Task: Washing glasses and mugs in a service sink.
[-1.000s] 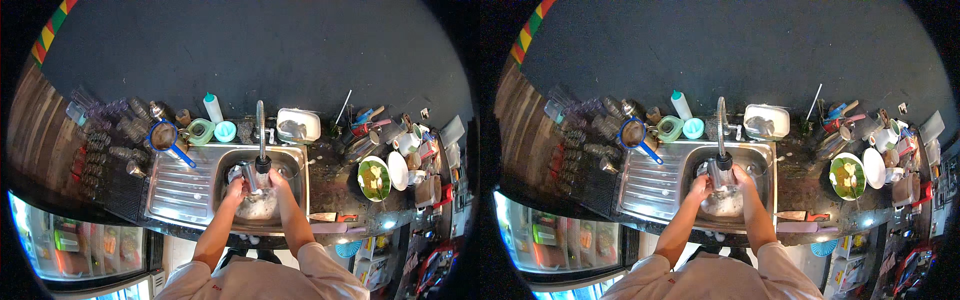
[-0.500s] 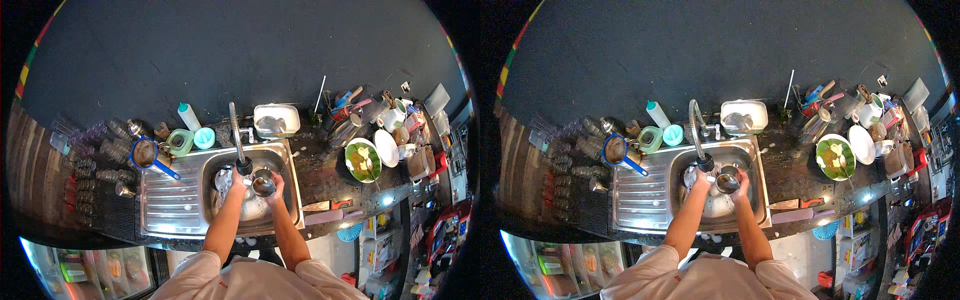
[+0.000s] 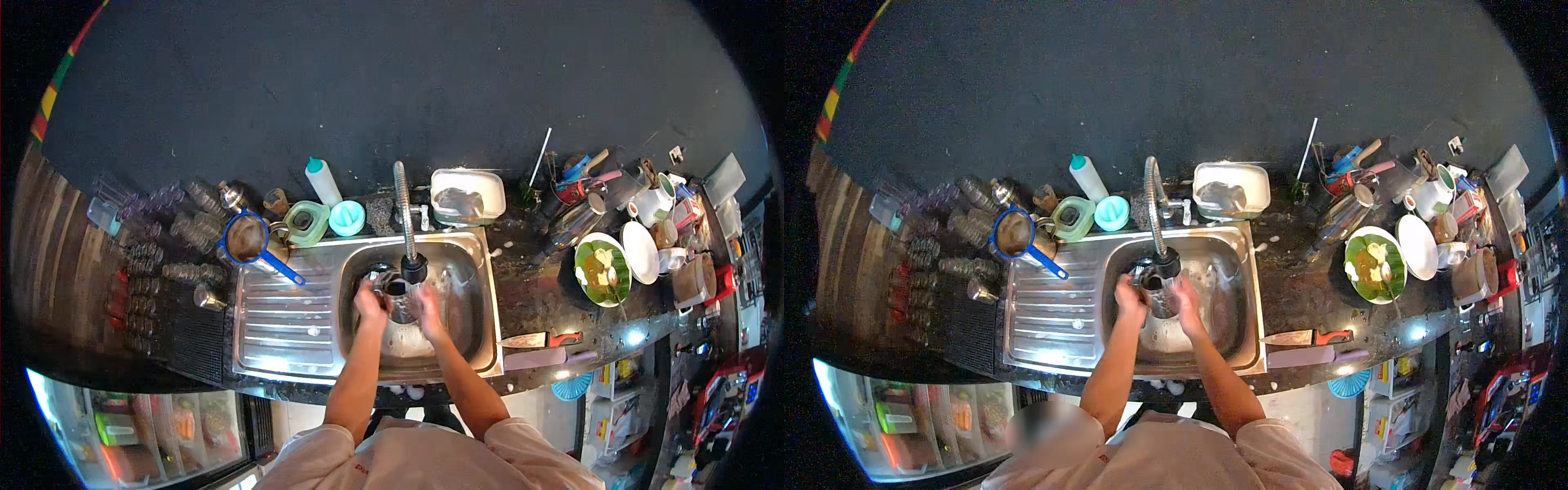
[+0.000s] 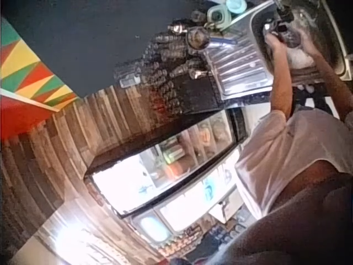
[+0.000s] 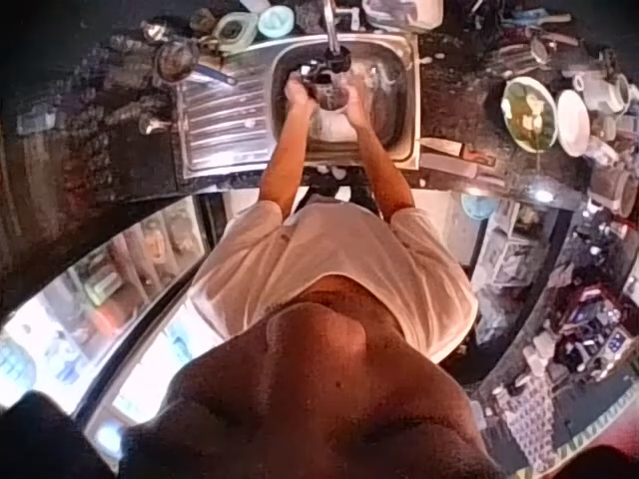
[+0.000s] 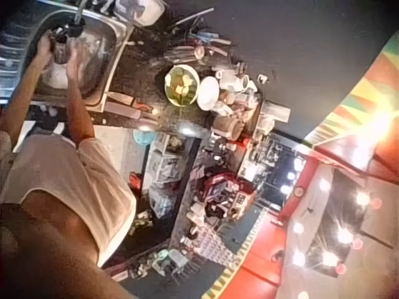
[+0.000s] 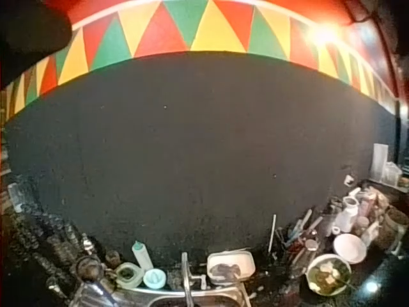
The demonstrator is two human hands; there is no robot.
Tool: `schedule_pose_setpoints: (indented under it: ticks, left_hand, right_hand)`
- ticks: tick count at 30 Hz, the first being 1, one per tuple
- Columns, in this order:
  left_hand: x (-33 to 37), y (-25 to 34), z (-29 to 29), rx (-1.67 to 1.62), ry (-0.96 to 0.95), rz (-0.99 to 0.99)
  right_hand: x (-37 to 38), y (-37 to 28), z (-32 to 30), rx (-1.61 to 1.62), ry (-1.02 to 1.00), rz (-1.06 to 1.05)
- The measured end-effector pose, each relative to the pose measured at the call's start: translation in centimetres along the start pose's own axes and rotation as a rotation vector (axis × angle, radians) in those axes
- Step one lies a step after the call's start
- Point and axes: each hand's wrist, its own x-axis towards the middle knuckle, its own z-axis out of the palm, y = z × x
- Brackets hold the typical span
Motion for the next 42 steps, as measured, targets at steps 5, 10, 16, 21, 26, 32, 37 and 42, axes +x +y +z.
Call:
schedule_pose_setpoints:
  ticks: [5, 10, 16, 21, 26, 32, 37, 42]
  left_hand:
    - [0.8, -0.4, -1.1, 0.143, 0.049, 0.054]
    - [-1.4, -1.0, 0.0, 0.228, -0.031, 0.047]
    - [-2.4, -0.3, 1.2, -0.001, -0.275, -0.316]
    - [-3.1, -1.3, 2.7, 0.019, -0.249, -0.372]
    - [-2.6, -1.3, 2.1, 0.282, -0.088, -0.131]
    - [1.6, -4.7, -0.6, 0.253, 0.151, 0.106]
    - [-0.1, -3.9, 1.6, 0.077, -0.09, -0.085]
    - [-0.1, -2.4, 0.8, 0.147, -0.05, 0.114]
  right_hand:
    - [-1.1, -3.4, 1.9, -0.424, -0.167, -0.281]
    - [-1.6, -6.7, 1.2, -0.606, -0.157, -0.262]
    - [-1.0, -4.5, -2.1, -0.033, 0.039, 0.126]
    - [-0.6, -5.6, -4.1, 0.451, 0.087, 0.274]
    - [-0.7, -6.3, -2.4, -0.353, -0.151, -0.083]
    - [-3.6, -7.3, 2.3, -0.692, 0.103, -0.252]
    - [-3.0, -7.9, -0.2, -0.631, -0.178, -0.218]
    - [-1.8, -7.0, 0.1, -0.367, -0.234, -0.063]
